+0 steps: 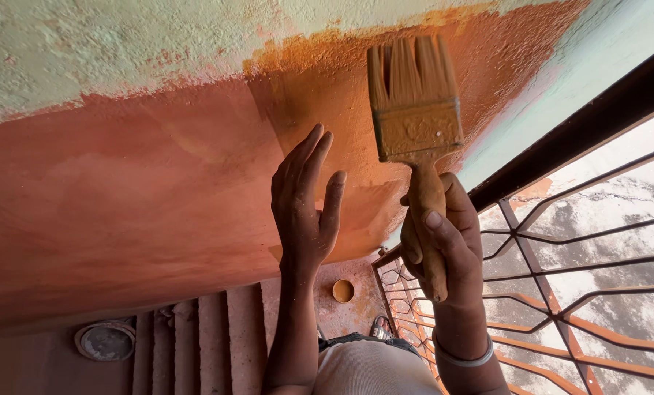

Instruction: The person paints a wall section orange using a paintbrush and a small container of paint. The person repeatedly dips the brush into the container and applies paint to the wall surface in a stairwell area.

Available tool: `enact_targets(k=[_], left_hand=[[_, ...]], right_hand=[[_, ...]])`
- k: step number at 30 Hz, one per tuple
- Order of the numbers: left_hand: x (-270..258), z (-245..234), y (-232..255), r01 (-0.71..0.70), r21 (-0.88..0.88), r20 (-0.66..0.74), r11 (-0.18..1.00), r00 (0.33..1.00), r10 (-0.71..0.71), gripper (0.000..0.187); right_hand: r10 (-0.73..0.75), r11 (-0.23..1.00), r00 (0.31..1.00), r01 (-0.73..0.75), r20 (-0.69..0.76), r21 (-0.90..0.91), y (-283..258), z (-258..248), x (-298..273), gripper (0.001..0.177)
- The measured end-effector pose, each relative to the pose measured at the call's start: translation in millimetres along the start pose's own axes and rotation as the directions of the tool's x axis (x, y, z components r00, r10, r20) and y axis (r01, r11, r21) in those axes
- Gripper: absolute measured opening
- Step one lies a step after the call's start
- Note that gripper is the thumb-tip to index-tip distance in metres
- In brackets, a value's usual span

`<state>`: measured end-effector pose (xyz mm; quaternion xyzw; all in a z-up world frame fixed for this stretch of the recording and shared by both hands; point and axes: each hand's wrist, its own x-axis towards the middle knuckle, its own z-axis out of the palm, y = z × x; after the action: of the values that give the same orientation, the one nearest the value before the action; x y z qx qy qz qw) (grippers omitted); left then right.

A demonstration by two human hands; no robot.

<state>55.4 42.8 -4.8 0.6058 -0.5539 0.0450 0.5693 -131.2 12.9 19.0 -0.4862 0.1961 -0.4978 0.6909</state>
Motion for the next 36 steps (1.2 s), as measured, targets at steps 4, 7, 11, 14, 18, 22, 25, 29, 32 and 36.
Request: enact_targets(k=[4, 7, 11, 14, 18, 22, 25, 29, 32, 36], left_hand=[[-4.1, 1.5, -1.8, 0.003, -0.03, 0.016, 1.0, 1.0, -0.002, 0.043], [-4.3, 3.6, -3.3, 0.017, -0.038, 0.045, 0.999, 0.999, -0.015, 0.043], [-5.8, 10.7, -5.5, 0.031, -0.036, 0.078, 0.999, 0.997, -0.028, 0.042], [-11.1, 18.7, -6.0, 0.041, -0.055, 0.105, 0.998, 0.994, -0.035, 0.043], [-16.1, 37.2, 0.8, 0.038, -0.07, 0.121, 0.997, 0.992, -0.03, 0.043], [-12.1, 47.5, 8.8, 0.032, -0.072, 0.108, 0.997, 0.994, -0.024, 0.043], [-13.6, 54.0, 13.6, 0.052, -0.072, 0.099, 0.996, 0.994, -0.044, 0.043], [-15.3, 59.9, 20.7, 0.027, -0.059, 0.081, 0.998, 0.996, -0.023, 0.042], [-10.3, 64.9, 24.0, 0.018, -0.048, 0.07, 0.999, 0.997, -0.015, 0.043], [-9.6, 68.8, 27.5, 0.031, -0.036, 0.067, 0.999, 0.997, -0.028, 0.042]], right_hand=[[0.086, 0.996, 0.996, -0.086, -0.031, 0.017, 18.8, -5.5, 8.1, 0.023], [0.252, 0.967, 0.962, -0.246, -0.11, 0.065, 54.6, -23.0, -8.8, 0.024], [0.449, 0.892, 0.852, -0.443, -0.27, 0.087, 91.3, -49.2, -45.2, 0.022], [0.459, 0.886, 0.817, -0.451, -0.348, 0.11, 94.0, -59.7, -44.6, 0.023], [0.255, 0.967, 0.93, -0.247, -0.266, 0.061, 47.4, -67.1, -16.2, 0.023], [-0.042, 0.999, 0.996, 0.041, -0.08, -0.015, -3.6, -64.4, -6.9, 0.025], [-0.06, 0.998, 0.995, 0.058, -0.086, -0.029, -2.5, -75.0, -3.6, 0.029], [0.188, 0.982, 0.974, -0.186, -0.128, 0.03, 44.4, -100.0, -6.1, 0.028], [0.436, 0.899, 0.876, -0.414, -0.208, 0.141, 72.4, -114.0, -39.4, 0.026], [0.506, 0.862, 0.821, -0.497, -0.264, 0.105, 83.6, -117.9, -41.3, 0.021]])
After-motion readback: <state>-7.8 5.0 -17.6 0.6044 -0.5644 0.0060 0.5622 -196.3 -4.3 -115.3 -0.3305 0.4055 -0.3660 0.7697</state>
